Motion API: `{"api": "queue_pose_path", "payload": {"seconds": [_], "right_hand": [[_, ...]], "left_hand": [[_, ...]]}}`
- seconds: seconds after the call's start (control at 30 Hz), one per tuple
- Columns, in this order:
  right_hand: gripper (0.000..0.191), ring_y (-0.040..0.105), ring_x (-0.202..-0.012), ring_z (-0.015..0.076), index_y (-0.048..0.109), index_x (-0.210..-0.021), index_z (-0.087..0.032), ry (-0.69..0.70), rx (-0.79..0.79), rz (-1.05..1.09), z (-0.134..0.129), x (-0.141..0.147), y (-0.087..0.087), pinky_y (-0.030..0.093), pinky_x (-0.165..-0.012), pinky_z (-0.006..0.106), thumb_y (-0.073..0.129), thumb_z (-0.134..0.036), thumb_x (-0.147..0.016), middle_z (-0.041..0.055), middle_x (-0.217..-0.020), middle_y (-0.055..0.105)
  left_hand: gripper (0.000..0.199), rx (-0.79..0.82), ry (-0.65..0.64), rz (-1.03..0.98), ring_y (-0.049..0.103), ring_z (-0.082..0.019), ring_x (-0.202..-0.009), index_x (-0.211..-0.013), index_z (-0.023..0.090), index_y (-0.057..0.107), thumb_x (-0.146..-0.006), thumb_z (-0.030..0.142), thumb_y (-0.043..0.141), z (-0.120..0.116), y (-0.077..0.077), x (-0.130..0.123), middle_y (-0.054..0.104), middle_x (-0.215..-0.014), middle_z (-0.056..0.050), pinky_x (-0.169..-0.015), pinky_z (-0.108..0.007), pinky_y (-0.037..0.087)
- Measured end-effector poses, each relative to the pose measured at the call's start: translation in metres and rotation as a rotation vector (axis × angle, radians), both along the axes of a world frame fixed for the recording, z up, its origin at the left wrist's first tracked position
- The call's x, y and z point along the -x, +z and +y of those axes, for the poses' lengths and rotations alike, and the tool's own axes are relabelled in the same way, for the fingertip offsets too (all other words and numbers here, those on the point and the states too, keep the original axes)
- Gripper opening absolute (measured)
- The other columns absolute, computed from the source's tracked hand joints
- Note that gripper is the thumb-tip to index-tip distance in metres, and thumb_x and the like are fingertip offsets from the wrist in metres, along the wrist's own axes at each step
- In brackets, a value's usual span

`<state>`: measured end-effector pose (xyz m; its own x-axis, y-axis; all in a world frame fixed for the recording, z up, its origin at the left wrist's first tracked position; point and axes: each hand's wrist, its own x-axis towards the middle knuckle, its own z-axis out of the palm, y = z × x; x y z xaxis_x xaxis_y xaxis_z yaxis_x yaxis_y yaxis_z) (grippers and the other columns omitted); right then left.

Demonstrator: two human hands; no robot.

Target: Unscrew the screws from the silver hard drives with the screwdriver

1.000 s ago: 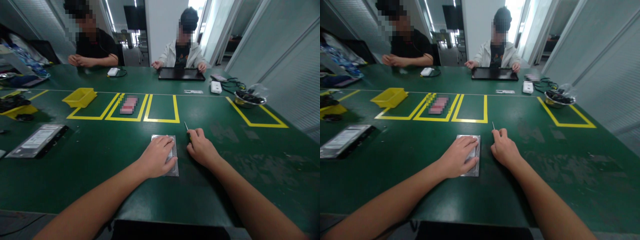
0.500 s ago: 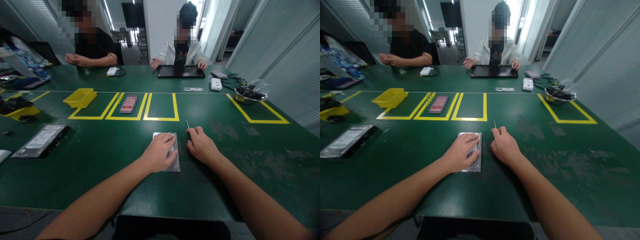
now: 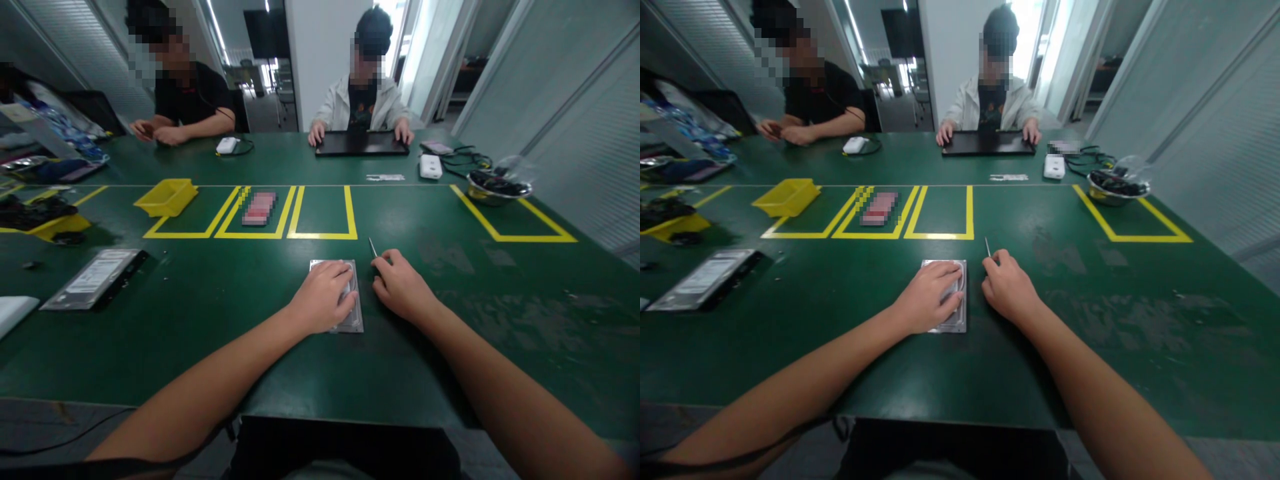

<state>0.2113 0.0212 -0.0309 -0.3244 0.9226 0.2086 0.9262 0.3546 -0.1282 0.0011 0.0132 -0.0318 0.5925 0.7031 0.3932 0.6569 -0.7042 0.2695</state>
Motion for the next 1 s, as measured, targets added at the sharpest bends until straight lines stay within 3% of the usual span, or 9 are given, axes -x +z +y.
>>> {"api": "queue_pose_path", "payload": {"seconds": [0.17, 0.27, 0.4, 0.6, 0.73, 0.87, 1.0], "right_hand": [[0.027, 0.056, -0.101, 0.0251, 0.062, -0.109, -0.015, -0.006, -0.008, -0.002, -0.002, 0.000, 0.001, 0.048, -0.087, 0.036, 0.045, -0.026, -0.092, 0.0155, -0.116, 0.053], [0.027, 0.055, -0.102, 0.0254, 0.062, -0.110, -0.015, -0.004, -0.011, -0.002, -0.002, -0.001, 0.000, 0.047, -0.089, 0.037, 0.046, -0.028, -0.092, 0.0156, -0.117, 0.053], [0.028, 0.054, -0.102, 0.0252, 0.063, -0.110, -0.015, 0.008, -0.015, 0.000, -0.002, -0.002, -0.001, 0.046, -0.090, 0.038, 0.047, -0.030, -0.092, 0.0153, -0.117, 0.052], [0.029, 0.054, -0.102, 0.0257, 0.064, -0.110, -0.013, 0.018, -0.022, 0.012, -0.003, -0.003, -0.002, 0.046, -0.091, 0.039, 0.048, -0.029, -0.092, 0.0159, -0.117, 0.053], [0.030, 0.055, -0.102, 0.0256, 0.064, -0.111, -0.014, 0.027, -0.020, 0.022, -0.003, -0.005, -0.002, 0.047, -0.092, 0.039, 0.049, -0.029, -0.091, 0.0156, -0.116, 0.053], [0.029, 0.055, -0.104, 0.0263, 0.064, -0.112, -0.015, 0.025, -0.014, 0.030, -0.003, -0.005, -0.002, 0.048, -0.092, 0.041, 0.050, -0.029, -0.091, 0.0156, -0.117, 0.054], [0.030, 0.056, -0.105, 0.0271, 0.064, -0.112, -0.014, 0.021, 0.000, 0.026, -0.004, -0.005, -0.001, 0.048, -0.092, 0.042, 0.050, -0.029, -0.090, 0.0167, -0.118, 0.055]], "left_hand": [[0.034, 0.027, -0.043, -0.005, 0.059, -0.028, -0.116, -0.115, 0.010, 0.067, -0.091, 0.030, 0.053, 0.005, 0.005, 0.001, 0.067, -0.121, -0.014, -0.105, -0.045, 0.044], [0.027, 0.091, -0.038, -0.061, 0.065, -0.023, -0.096, -0.091, 0.015, 0.071, -0.093, 0.029, 0.049, 0.017, 0.012, 0.002, 0.072, -0.096, -0.009, -0.091, -0.038, 0.049], [0.041, 0.084, 0.106, -0.205, 0.059, -0.018, -0.069, -0.063, 0.017, 0.063, -0.095, 0.032, 0.043, 0.035, 0.016, 0.008, 0.064, -0.068, -0.005, -0.072, -0.032, 0.045], [0.041, 0.133, 0.257, -0.710, 0.064, -0.018, -0.077, -0.057, 0.019, 0.058, -0.091, 0.026, 0.037, 0.043, 0.004, 0.017, 0.068, -0.072, -0.006, -0.078, -0.031, 0.046], [0.043, 0.234, 0.455, -1.005, 0.064, -0.019, -0.077, -0.057, 0.020, 0.057, -0.091, 0.029, 0.032, 0.037, -0.002, 0.019, 0.067, -0.070, -0.006, -0.078, -0.032, 0.046], [0.058, 0.469, 0.685, -1.297, 0.058, -0.016, -0.064, -0.061, 0.019, 0.058, -0.097, 0.043, 0.020, 0.034, -0.003, 0.025, 0.067, -0.070, -0.006, -0.071, -0.030, 0.043], [0.079, 0.506, 0.746, -1.409, 0.057, -0.014, -0.063, -0.062, 0.017, 0.063, -0.097, 0.060, 0.007, 0.036, -0.005, 0.039, 0.069, -0.075, -0.009, -0.064, -0.028, 0.040]]}}
